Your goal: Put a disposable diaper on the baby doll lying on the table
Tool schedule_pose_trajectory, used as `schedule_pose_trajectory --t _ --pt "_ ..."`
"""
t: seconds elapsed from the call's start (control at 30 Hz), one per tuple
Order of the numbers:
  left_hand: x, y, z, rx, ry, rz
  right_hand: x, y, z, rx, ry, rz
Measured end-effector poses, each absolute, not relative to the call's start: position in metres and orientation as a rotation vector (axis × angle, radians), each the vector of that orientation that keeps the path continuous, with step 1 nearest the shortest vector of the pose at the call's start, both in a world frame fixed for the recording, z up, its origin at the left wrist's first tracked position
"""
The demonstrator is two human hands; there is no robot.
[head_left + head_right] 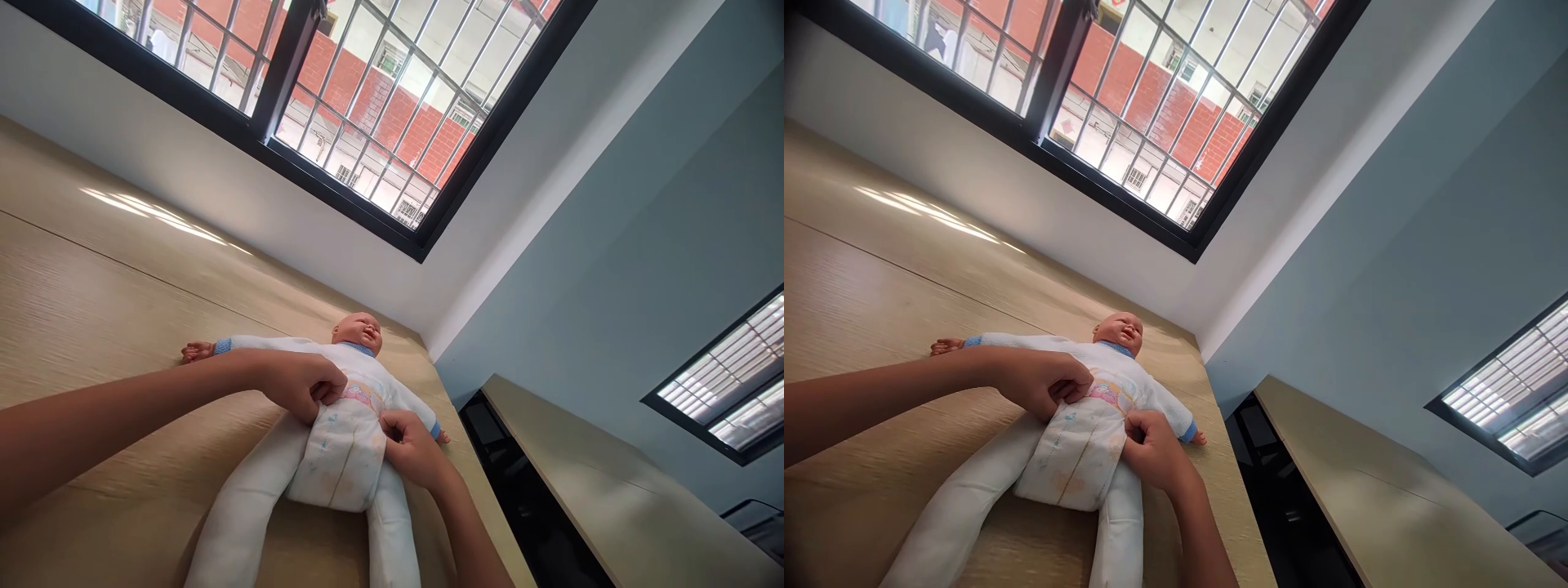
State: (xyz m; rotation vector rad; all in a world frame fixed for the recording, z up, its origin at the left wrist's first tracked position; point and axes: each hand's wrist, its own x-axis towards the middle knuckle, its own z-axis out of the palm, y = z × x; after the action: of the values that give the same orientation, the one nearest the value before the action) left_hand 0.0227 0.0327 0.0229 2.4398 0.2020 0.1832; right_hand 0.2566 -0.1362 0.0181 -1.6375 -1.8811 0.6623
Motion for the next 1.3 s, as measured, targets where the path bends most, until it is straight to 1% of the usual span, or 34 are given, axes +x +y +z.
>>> schedule_pose_trajectory --t 1.03,1.17,1.3 --pt "0.022 0.028 0.028 2.430 0.254 0.154 0.258 -0.135 0.015 -1.643 -1.890 0.656" --pt "0.017 0.035 0.032 2.393 0.228 0.097 0.264 -0.135 0.018 -1.605 -1.827 0.757" --pt "0.011 0.044 0.037 2.327 0.305 0.109 0.269 -0.129 0.015 -1.522 -1.606 0.866"
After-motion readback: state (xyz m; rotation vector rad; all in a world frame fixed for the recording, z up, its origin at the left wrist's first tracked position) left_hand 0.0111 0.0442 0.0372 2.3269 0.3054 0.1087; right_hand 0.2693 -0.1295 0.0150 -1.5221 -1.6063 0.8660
